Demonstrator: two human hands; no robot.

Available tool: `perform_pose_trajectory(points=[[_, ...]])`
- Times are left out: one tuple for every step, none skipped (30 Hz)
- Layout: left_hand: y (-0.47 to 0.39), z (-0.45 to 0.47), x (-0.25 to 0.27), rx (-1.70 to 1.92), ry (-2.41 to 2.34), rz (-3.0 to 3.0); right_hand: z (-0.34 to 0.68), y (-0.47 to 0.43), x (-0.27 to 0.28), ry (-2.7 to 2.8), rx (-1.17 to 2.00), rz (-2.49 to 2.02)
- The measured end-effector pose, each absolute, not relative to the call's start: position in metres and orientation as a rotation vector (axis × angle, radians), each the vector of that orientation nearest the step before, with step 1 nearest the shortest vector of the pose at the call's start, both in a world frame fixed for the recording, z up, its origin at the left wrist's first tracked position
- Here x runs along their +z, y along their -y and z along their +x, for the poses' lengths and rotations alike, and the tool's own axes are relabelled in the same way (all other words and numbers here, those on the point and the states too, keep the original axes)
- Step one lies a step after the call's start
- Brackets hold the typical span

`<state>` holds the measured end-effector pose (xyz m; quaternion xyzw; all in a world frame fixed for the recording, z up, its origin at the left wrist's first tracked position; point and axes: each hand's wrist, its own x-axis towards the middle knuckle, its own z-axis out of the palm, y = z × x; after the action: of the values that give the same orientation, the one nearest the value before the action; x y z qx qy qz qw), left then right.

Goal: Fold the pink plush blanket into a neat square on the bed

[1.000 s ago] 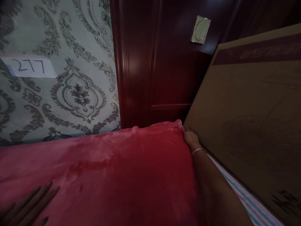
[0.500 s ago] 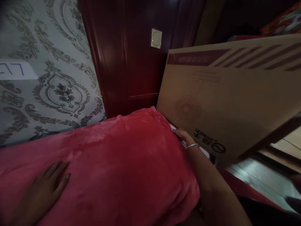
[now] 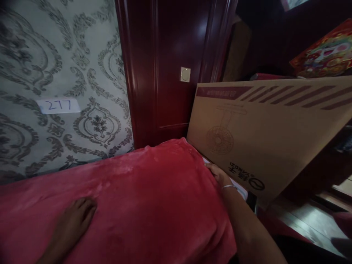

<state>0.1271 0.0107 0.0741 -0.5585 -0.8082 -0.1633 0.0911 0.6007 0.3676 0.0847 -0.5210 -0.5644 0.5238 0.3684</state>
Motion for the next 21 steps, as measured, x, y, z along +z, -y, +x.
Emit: perform_pose_trajectory(points=[[-0.011, 0.127, 0.074, -0.497, 2.397, -1.659, 0.601, -0.369, 0.085, 1.448, 1.343, -1.345], [-0.012, 0.126, 0.073, -0.516, 2.391, -1.657, 0.602, -0.372, 0.085, 1.442, 1.331, -1.360], [-0.012, 0.126, 0.072, -0.543, 2.387, -1.649, 0.604, -0.375, 0.086, 1.435, 1.305, -1.376], [-0.012, 0.125, 0.071, -0.577, 2.383, -1.634, 0.607, -0.379, 0.087, 1.423, 1.268, -1.393], [-0.012, 0.125, 0.070, -0.616, 2.379, -1.616, 0.611, -0.383, 0.089, 1.407, 1.221, -1.412], [-0.012, 0.124, 0.069, -0.657, 2.371, -1.599, 0.616, -0.387, 0.089, 1.392, 1.165, -1.435], [-0.012, 0.124, 0.067, -0.693, 2.359, -1.596, 0.621, -0.390, 0.090, 1.377, 1.105, -1.462], [-0.012, 0.123, 0.066, -0.721, 2.342, -1.606, 0.626, -0.393, 0.089, 1.364, 1.044, -1.492], [-0.013, 0.123, 0.064, -0.735, 2.324, -1.624, 0.631, -0.395, 0.088, 1.354, 0.987, -1.523], [-0.013, 0.123, 0.063, -0.734, 2.313, -1.645, 0.634, -0.395, 0.086, 1.347, 0.940, -1.551], [-0.013, 0.122, 0.063, -0.718, 2.316, -1.656, 0.637, -0.395, 0.084, 1.342, 0.903, -1.574], [-0.014, 0.122, 0.063, -0.693, 2.329, -1.658, 0.639, -0.394, 0.082, 1.339, 0.881, -1.586], [-0.015, 0.122, 0.063, -0.664, 2.346, -1.657, 0.641, -0.392, 0.080, 1.338, 0.874, -1.590], [-0.015, 0.122, 0.064, -0.638, 2.358, -1.660, 0.642, -0.390, 0.079, 1.342, 0.882, -1.588], [-0.016, 0.123, 0.065, -0.616, 2.361, -1.673, 0.644, -0.387, 0.078, 1.349, 0.903, -1.583], [-0.016, 0.123, 0.067, -0.603, 2.351, -1.690, 0.646, -0.384, 0.078, 1.360, 0.937, -1.578], [-0.016, 0.124, 0.069, -0.597, 2.338, -1.706, 0.649, -0.379, 0.078, 1.372, 0.982, -1.578], [-0.017, 0.125, 0.070, -0.595, 2.328, -1.717, 0.652, -0.374, 0.078, 1.385, 1.038, -1.583], [-0.017, 0.125, 0.072, -0.593, 2.327, -1.720, 0.656, -0.369, 0.079, 1.398, 1.099, -1.589], [-0.017, 0.126, 0.073, -0.587, 2.334, -1.718, 0.660, -0.362, 0.079, 1.409, 1.164, -1.594], [-0.018, 0.126, 0.075, -0.579, 2.344, -1.718, 0.663, -0.354, 0.080, 1.419, 1.224, -1.595]])
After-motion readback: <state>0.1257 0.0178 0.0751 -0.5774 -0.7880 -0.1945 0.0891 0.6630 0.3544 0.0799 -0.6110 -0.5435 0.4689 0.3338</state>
